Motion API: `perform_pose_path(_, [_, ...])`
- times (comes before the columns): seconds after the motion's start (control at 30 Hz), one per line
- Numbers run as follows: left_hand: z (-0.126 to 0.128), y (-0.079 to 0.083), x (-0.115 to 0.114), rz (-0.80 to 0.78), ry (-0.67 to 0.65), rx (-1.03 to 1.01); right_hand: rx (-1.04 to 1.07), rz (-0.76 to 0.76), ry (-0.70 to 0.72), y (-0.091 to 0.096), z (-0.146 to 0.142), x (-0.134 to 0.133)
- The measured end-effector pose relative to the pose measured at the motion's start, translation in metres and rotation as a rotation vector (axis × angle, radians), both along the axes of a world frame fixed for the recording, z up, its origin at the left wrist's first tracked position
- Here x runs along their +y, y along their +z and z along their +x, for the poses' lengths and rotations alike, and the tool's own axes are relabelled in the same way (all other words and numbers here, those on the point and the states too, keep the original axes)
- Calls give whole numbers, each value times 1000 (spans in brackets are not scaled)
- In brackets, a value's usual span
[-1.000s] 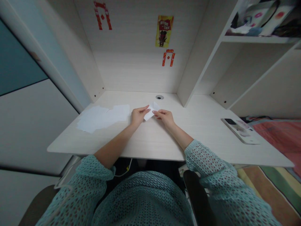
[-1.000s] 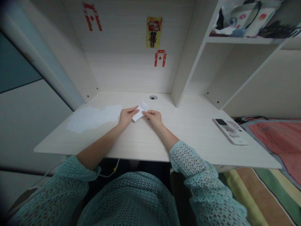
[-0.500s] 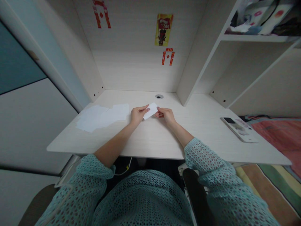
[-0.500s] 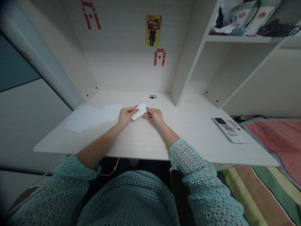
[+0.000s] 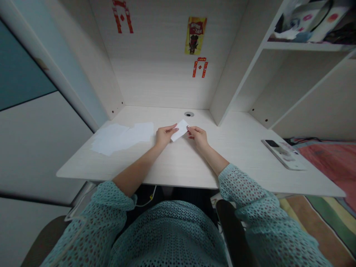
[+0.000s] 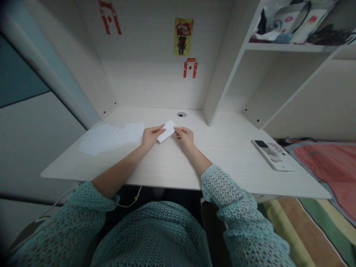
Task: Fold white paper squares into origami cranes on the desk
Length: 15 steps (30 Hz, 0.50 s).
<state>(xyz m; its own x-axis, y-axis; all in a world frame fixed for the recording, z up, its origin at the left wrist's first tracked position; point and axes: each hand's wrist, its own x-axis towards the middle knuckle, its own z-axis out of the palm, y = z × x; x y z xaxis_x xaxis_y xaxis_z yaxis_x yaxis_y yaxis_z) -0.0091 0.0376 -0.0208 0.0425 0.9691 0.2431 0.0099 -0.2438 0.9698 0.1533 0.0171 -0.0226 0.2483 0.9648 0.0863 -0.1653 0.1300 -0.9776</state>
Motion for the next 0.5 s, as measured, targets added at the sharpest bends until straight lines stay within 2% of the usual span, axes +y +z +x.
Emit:
perform_pose_path(0.2, [-1,0,-1,-9,40,-108,47,-7,126,1,-7,-6])
perform_pose_path(0.33, [1,3,-4,-43,74,-166,-109,6,249,-1,-16,-10])
perform_pose_path(0.5, [6,3,-7,-77,-35,-197,-154,120,107,-1,-18,-7])
